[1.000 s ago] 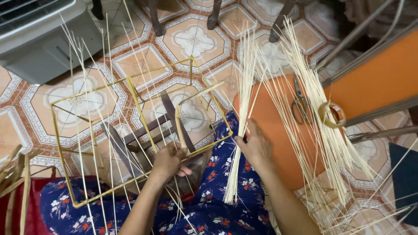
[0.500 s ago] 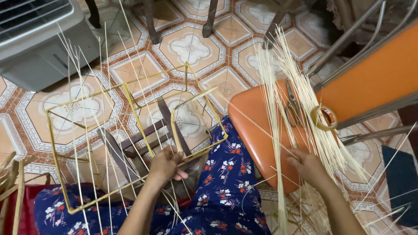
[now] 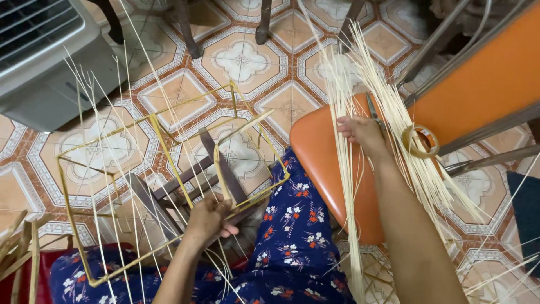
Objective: The person is weaving thin bamboo strips onto a wooden frame to create a structure, using scissors and tape.
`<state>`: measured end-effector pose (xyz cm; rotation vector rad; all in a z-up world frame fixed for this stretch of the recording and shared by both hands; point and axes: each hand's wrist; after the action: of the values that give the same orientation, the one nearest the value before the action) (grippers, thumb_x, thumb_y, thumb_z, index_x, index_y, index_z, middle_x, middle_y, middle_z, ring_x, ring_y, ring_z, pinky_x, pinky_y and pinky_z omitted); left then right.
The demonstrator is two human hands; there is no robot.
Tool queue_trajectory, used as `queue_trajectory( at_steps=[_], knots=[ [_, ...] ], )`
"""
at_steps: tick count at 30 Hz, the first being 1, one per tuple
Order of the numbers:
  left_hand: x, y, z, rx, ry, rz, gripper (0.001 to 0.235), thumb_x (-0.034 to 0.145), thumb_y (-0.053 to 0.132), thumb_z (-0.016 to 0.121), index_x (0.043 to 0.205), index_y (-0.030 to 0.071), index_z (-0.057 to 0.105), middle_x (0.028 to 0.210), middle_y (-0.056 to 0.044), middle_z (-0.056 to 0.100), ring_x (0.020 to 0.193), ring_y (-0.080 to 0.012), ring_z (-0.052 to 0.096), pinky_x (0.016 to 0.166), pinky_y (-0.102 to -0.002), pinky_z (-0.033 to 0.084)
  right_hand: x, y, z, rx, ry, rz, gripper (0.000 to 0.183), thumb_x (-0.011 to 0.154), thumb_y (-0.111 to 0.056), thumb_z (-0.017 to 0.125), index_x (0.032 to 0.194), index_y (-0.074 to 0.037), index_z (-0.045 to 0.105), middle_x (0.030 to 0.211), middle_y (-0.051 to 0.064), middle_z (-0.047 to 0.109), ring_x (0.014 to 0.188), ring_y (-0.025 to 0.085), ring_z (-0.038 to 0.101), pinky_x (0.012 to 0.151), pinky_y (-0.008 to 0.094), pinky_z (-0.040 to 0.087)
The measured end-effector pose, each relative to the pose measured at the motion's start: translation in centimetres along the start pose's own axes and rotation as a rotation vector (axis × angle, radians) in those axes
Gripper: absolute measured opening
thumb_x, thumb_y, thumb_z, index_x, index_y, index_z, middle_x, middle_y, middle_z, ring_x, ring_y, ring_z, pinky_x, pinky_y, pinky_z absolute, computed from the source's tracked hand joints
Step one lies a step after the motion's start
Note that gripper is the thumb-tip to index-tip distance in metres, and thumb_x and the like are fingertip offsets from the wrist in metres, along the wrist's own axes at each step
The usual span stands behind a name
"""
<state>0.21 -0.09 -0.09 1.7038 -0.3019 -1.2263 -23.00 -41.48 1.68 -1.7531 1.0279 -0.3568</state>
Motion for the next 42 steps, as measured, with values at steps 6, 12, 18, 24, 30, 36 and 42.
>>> queue_trajectory(
  at_steps=[6, 12, 18, 24, 30, 36, 42],
  knots=[
    [0.0, -0.1, 0.1, 0.001, 0.001, 0.002, 0.027, 0.100, 0.020, 0.057, 0.113, -0.004, 0.060, 0.098, -0.018, 0.077, 0.051, -0.0243, 0.072, 0.038, -0.029, 0.053, 2.8, 0.2, 1.8, 0.135, 0.247, 0.157, 0.032, 0.103, -0.028, 0.052, 0.120, -0.007, 0.069, 0.081, 0.009, 0.076, 0.058, 0.011, 0.064, 0.054, 0.025, 0.051],
    [-1.3, 1.1, 0.2, 0.018, 0.029, -0.039, 0.028, 0.100, 0.020, 0.056, 0.115, -0.003, 0.059, 0.100, -0.019, 0.079, 0.050, -0.0231, 0.072, 0.039, -0.028, 0.055, 0.4, 0.1, 1.7, 0.089, 0.339, 0.086, 0.028, 0.105, -0.024, 0.054, 0.112, -0.004, 0.073, 0.074, 0.007, 0.070, 0.058, 0.011, 0.061, 0.055, 0.027, 0.049],
    [-1.2, 1.2, 0.3, -0.015, 0.031, -0.033, 0.026, 0.099, 0.017, 0.057, 0.117, -0.002, 0.058, 0.098, -0.020, 0.078, 0.050, -0.0233, 0.071, 0.038, -0.029, 0.055, -6.9, -0.9, 0.4, -0.123, 0.065, -0.004, 0.026, 0.096, -0.028, 0.070, 0.110, -0.007, 0.075, 0.097, 0.002, 0.073, 0.088, 0.011, 0.061, 0.081, 0.030, 0.047],
    [-0.6, 0.3, 0.3, 0.014, 0.026, 0.024, 0.026, 0.100, 0.018, 0.056, 0.113, -0.005, 0.059, 0.097, -0.017, 0.078, 0.050, -0.0236, 0.073, 0.037, -0.029, 0.054, -7.8, 3.3, 0.5, 0.062, -0.046, -0.139, 0.025, 0.098, -0.022, 0.065, 0.112, -0.005, 0.076, 0.113, 0.006, 0.077, 0.106, 0.014, 0.068, 0.091, 0.034, 0.051],
    [-0.2, 0.2, 0.2, -0.025, 0.014, 0.027, 0.024, 0.100, 0.017, 0.056, 0.111, -0.005, 0.058, 0.093, -0.017, 0.078, 0.049, -0.0248, 0.072, 0.036, -0.030, 0.053, -5.3, 5.7, 3.1, 0.181, 0.013, -0.353, 0.023, 0.099, -0.013, 0.063, 0.117, -0.003, 0.072, 0.116, 0.008, 0.075, 0.111, 0.014, 0.068, 0.098, 0.029, 0.052],
    [0.1, 0.1, 0.0, -0.024, 0.000, 0.031, 0.024, 0.101, 0.016, 0.056, 0.111, -0.005, 0.059, 0.093, -0.017, 0.078, 0.048, -0.0250, 0.072, 0.036, -0.030, 0.053, -3.0, 5.0, 4.3, 0.260, 0.271, -0.092, 0.024, 0.102, -0.016, 0.059, 0.120, -0.005, 0.070, 0.098, 0.009, 0.077, 0.082, 0.015, 0.073, 0.064, 0.025, 0.046],
    [0.1, 0.5, 0.0, -0.059, -0.007, 0.009, 0.023, 0.100, 0.015, 0.057, 0.112, -0.004, 0.059, 0.094, -0.016, 0.079, 0.048, -0.0246, 0.072, 0.036, -0.030, 0.053, -2.1, 1.8, 2.1, 0.241, 0.261, 0.064, 0.025, 0.100, -0.018, 0.062, 0.117, -0.001, 0.070, 0.093, 0.011, 0.076, 0.072, 0.017, 0.071, 0.061, 0.027, 0.054]
  ],
)
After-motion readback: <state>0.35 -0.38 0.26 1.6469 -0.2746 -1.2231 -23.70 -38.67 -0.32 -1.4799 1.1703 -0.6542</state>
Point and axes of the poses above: each hand's wrist, its own x-axis towards the middle knuckle, its own z-axis out of the palm, y = z × x
